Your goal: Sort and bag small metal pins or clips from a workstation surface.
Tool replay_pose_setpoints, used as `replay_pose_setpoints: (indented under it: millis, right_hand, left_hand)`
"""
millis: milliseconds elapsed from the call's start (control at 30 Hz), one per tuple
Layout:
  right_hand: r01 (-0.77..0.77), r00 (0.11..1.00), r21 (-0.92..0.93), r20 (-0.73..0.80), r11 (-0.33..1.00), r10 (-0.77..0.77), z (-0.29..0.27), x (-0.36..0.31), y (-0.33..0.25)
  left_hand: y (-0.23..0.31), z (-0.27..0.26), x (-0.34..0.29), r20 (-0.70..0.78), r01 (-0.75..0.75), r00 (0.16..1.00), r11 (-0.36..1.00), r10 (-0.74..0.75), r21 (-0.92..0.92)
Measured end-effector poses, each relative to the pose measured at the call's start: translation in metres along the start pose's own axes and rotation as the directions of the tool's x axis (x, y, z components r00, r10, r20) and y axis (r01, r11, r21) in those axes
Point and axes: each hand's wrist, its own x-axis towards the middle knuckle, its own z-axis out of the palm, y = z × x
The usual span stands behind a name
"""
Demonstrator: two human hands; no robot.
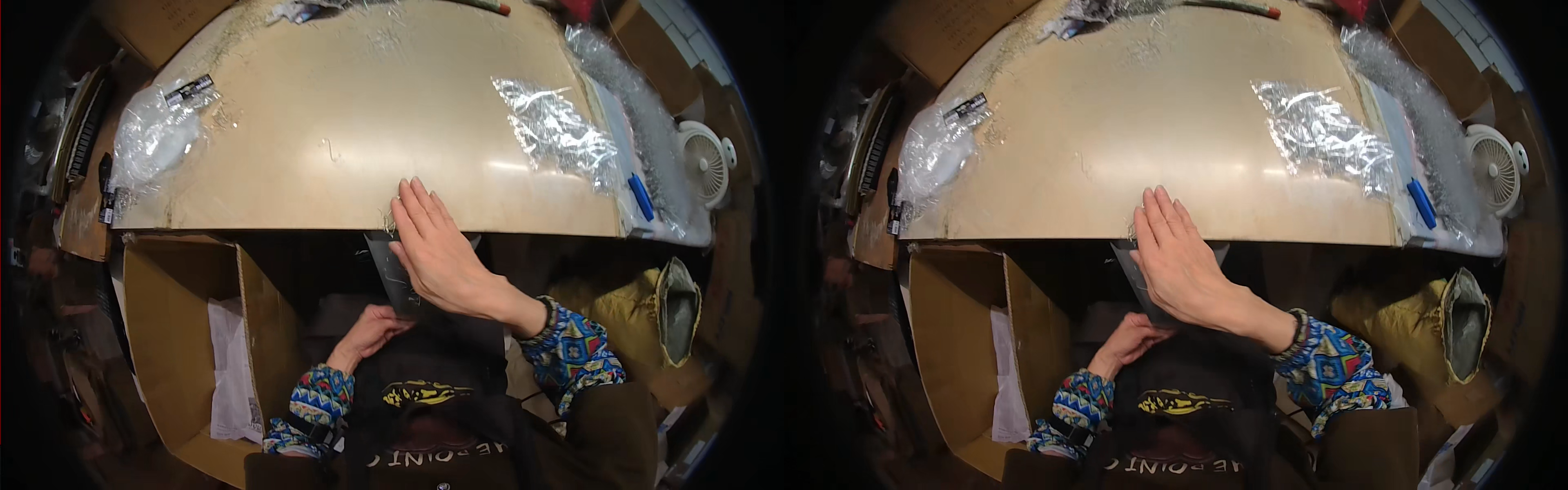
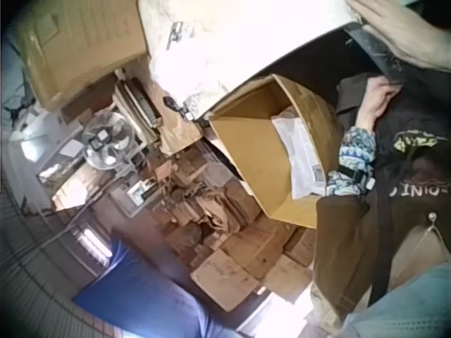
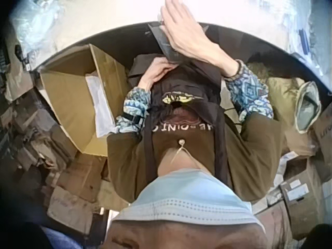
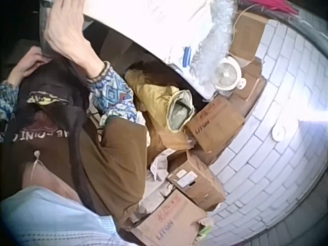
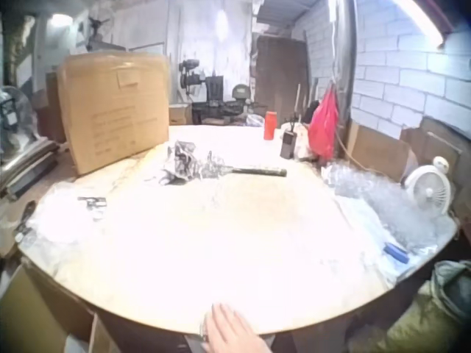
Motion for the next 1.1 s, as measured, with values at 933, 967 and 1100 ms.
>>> replay_pose_setpoints:
  millis: [933, 967, 1100]
  right_hand:
    - [-0.212, 0.977, 0.558, 0.094, 0.802, 0.193, -0.006, -0.057, 0.018]
    - [-0.227, 0.974, 0.552, 0.115, 0.802, 0.196, -0.008, -0.059, 0.020]
    - [-0.240, 0.969, 0.516, 0.178, 0.822, 0.171, -0.012, -0.068, 0.025]
  left_hand:
    - [0.009, 0.013, 0.006, 0.320, 0.142, 0.940, 0.988, -0.116, -0.057]
    - [0.009, 0.012, 0.005, 0.346, 0.165, 0.927, 0.986, -0.145, -0.030]
    - [0.010, 0.006, -0.012, 0.352, 0.144, 0.927, 0.990, -0.133, -0.005]
